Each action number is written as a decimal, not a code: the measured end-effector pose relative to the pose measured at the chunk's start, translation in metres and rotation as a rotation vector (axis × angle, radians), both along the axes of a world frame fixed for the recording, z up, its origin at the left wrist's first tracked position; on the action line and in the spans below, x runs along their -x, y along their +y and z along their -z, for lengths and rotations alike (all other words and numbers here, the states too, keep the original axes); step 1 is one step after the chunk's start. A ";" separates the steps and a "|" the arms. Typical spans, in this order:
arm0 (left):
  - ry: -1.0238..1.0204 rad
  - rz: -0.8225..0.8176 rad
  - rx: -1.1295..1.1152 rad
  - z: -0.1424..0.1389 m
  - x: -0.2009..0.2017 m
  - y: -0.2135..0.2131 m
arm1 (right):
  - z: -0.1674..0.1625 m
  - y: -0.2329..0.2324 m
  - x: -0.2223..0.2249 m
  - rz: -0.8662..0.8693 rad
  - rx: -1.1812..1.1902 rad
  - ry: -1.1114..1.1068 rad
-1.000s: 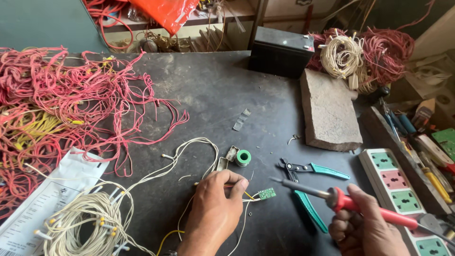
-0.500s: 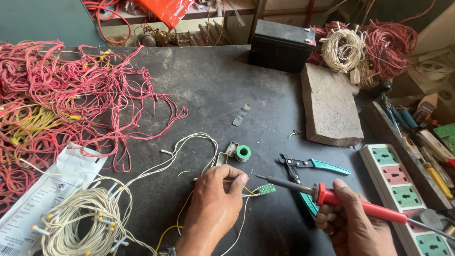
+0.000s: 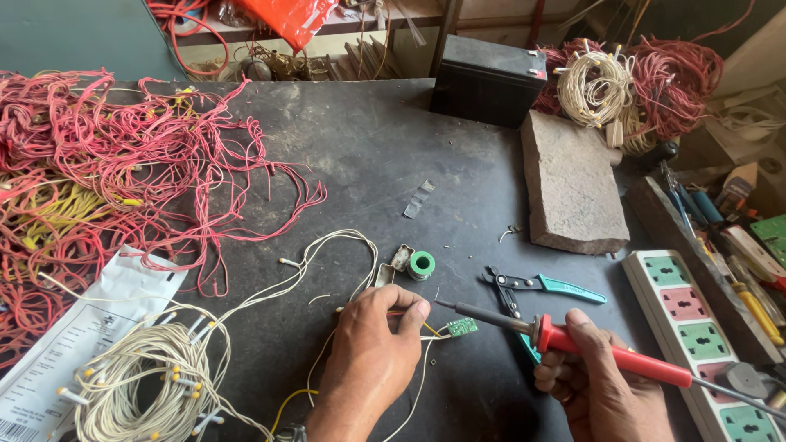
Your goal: The person solders wires to a small green circuit board using a soldering iron and solder wire. They strip wire ends with pliers, tin the leads, and attach them to the board one at a time. The work is performed on a cluttered workbench with piles of wires and tools nearby.
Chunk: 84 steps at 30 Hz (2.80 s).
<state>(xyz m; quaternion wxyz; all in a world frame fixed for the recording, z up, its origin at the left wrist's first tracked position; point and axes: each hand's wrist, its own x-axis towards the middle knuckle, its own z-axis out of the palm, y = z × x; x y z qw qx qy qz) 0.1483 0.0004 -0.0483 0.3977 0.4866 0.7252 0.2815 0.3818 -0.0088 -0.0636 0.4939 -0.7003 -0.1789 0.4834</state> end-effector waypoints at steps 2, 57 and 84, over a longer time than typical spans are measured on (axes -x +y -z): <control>0.003 0.001 0.003 -0.001 0.000 0.000 | 0.000 -0.001 0.002 -0.002 -0.019 -0.006; -0.012 0.004 0.049 -0.004 0.001 -0.003 | -0.001 -0.010 0.008 -0.015 -0.130 -0.118; -0.004 0.005 0.048 -0.003 0.000 -0.005 | 0.002 -0.011 0.009 0.002 -0.110 -0.113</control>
